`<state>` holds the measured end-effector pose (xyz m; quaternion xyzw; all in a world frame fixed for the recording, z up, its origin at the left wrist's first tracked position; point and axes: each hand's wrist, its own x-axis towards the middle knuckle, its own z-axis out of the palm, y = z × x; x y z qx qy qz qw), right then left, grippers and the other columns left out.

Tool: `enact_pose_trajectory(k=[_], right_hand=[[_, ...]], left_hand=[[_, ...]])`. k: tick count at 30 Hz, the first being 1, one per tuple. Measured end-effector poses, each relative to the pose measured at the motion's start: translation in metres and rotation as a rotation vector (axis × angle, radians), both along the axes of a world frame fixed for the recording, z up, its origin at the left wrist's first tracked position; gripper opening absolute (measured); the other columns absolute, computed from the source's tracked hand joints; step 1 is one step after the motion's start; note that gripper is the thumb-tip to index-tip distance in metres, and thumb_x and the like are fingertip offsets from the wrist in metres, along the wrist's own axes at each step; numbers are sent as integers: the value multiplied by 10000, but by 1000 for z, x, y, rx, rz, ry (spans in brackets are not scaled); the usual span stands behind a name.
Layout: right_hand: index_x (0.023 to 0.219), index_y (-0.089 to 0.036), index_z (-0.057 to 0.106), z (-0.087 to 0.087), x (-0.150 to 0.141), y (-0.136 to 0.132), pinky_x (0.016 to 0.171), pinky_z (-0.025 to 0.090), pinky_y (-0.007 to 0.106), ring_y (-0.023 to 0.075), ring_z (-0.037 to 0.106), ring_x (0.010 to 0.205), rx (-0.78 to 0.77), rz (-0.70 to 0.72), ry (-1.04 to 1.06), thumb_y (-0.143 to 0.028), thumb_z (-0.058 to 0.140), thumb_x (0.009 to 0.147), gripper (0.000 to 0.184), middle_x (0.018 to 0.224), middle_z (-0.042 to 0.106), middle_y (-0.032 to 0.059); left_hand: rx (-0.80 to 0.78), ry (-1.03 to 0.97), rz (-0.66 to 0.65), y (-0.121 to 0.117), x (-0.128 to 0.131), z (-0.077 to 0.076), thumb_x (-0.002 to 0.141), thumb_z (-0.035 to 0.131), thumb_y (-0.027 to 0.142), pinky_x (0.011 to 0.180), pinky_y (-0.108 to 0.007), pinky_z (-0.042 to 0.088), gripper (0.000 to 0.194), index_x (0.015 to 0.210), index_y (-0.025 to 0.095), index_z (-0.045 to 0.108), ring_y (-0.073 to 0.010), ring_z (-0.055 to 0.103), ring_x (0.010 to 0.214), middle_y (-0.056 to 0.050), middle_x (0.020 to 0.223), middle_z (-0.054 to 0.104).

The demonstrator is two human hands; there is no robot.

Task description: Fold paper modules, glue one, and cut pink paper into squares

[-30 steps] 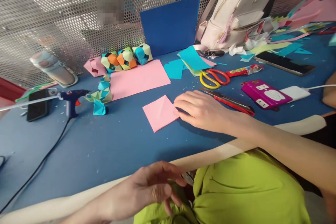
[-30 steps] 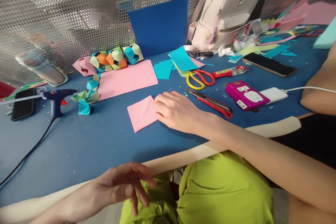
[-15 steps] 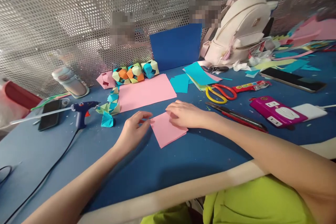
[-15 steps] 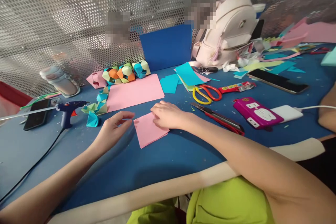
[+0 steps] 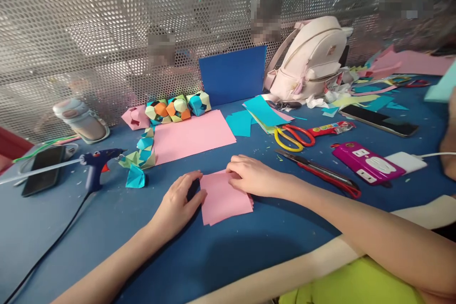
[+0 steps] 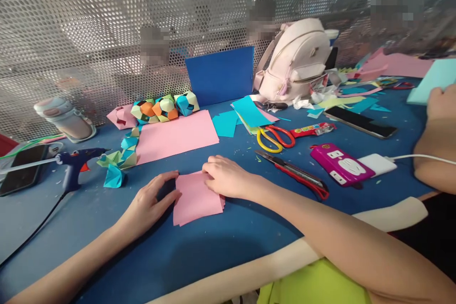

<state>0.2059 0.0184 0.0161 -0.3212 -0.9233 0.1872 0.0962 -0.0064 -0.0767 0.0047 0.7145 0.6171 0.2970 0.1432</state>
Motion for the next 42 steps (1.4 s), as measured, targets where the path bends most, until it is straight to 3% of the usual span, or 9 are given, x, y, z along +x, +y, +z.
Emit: enact_pose_trajectory(k=[4, 8, 12, 15, 20, 26, 33, 38, 42], right_hand=[[742, -160, 608, -1, 0, -5, 714, 417, 286, 167, 541, 796, -3, -10, 130, -75, 540, 812, 129, 814, 582, 45], [757, -158, 618, -2, -3, -12, 697, 427, 282, 158, 529, 761, 94, 57, 327, -88, 560, 831, 117, 771, 588, 37], [799, -167, 619, -1, -3, -15, 707, 442, 296, 160, 525, 761, 136, 105, 434, -148, 556, 858, 89, 766, 594, 38], [834, -167, 614, 2, -2, -16, 668, 440, 273, 137, 527, 718, -15, 34, 484, -209, 583, 844, 53, 794, 600, 30], [745, -164, 596, 8, -1, -15, 608, 418, 239, 109, 531, 636, -366, -79, 562, -264, 551, 849, 151, 690, 603, -10], [712, -167, 591, 7, 0, -12, 594, 414, 250, 112, 533, 608, -375, -90, 622, -305, 544, 837, 192, 663, 607, -8], [714, -165, 581, 5, 2, -6, 569, 392, 252, 107, 501, 569, -406, -163, 662, -362, 564, 811, 220, 651, 578, -9], [658, -173, 543, 2, 3, -4, 556, 359, 248, 109, 475, 578, -431, -139, 625, -420, 590, 796, 287, 611, 519, -21], [620, -180, 519, 1, 4, -5, 545, 330, 252, 102, 441, 553, -416, -138, 567, -410, 569, 811, 303, 565, 475, -34]], left_hand=[[-42, 21, 56, -7, 1, 7, 832, 531, 347, 698, -307, 512, 364, 1171, 217, 565, -190, 645, 772, -73, 1164, 666], [-49, -7, 108, -13, 4, 15, 834, 512, 368, 609, -280, 489, 370, 1168, 220, 571, -126, 548, 536, -54, 1067, 690], [-14, -82, 163, -17, 6, 19, 830, 498, 368, 589, -253, 469, 315, 1070, 206, 622, -161, 603, 658, -28, 847, 690], [-54, -264, 210, -15, 5, 21, 809, 532, 370, 545, -245, 460, 288, 1008, 184, 624, -155, 594, 604, -5, 706, 651], [-74, -651, 225, -8, 4, 21, 743, 645, 343, 633, -243, 488, 290, 962, 158, 609, -161, 617, 743, -33, 861, 672], [-210, -912, 178, -11, 11, 18, 736, 684, 334, 627, -234, 457, 284, 945, 151, 625, -123, 565, 682, -9, 806, 648], [-287, -952, 191, -13, 11, 15, 760, 677, 385, 635, -233, 441, 261, 697, 143, 600, -98, 507, 625, 18, 673, 554], [-294, -925, 200, -12, 12, 16, 715, 714, 435, 594, -232, 419, 314, 665, 151, 591, -100, 476, 590, 24, 621, 534], [-255, -948, 183, -13, 13, 14, 758, 675, 460, 602, -233, 429, 335, 648, 155, 590, -104, 481, 606, 18, 636, 524]])
